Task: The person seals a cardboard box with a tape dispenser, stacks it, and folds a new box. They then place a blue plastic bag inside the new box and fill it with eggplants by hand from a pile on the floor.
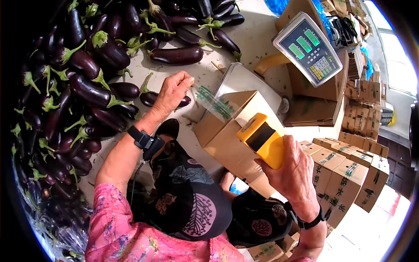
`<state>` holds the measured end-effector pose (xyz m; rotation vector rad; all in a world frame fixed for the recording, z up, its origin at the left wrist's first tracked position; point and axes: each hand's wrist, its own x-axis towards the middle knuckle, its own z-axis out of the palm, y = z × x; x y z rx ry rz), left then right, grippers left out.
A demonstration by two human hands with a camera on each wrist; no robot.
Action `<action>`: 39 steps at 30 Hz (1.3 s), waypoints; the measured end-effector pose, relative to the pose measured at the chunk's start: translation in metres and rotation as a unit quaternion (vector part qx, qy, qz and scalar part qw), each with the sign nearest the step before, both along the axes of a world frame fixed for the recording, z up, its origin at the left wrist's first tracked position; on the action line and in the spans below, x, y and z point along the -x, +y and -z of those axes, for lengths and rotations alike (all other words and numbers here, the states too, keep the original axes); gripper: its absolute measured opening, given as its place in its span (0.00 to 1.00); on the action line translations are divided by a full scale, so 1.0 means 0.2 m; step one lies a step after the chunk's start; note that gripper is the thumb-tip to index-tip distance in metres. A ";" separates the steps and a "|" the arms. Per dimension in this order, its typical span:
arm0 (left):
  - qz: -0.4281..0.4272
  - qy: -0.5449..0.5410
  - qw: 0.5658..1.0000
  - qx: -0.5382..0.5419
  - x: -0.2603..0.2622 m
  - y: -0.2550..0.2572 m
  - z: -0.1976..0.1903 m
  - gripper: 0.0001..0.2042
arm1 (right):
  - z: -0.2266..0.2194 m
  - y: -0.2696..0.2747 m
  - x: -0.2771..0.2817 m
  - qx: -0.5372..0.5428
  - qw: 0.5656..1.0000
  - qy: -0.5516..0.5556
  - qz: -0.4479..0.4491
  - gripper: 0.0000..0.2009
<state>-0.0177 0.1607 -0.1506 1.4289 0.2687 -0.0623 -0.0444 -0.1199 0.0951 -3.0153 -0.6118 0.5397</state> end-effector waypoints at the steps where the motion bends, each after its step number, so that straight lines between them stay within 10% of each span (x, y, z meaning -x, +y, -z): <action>1: -0.001 -0.004 0.999 -0.043 0.01 -0.02 0.05 0.11 | 0.01 0.00 0.00 0.007 1.000 0.000 0.005 0.27; 5: 0.029 -0.062 0.967 -0.245 0.04 -0.19 0.25 0.10 | 0.08 0.01 -0.01 0.028 1.000 -0.006 0.001 0.27; 20: 0.271 -0.077 0.893 -0.350 0.06 -0.35 0.50 0.05 | 0.13 0.00 0.02 -0.010 0.999 -0.049 -0.008 0.25; 27: 0.025 -0.113 0.986 -0.123 -0.14 -0.49 0.37 0.15 | 0.17 -0.06 0.02 -0.049 0.997 -0.062 -0.004 0.30; 31: 0.058 -0.279 0.908 -0.306 -0.18 -0.56 0.55 0.17 | 0.17 -0.09 0.02 -0.065 0.996 -0.056 -0.005 0.30; 39: 0.039 -0.243 0.896 -0.371 -0.08 -0.49 0.54 0.14 | 0.19 -0.11 0.05 -0.091 0.993 -0.067 -0.014 0.30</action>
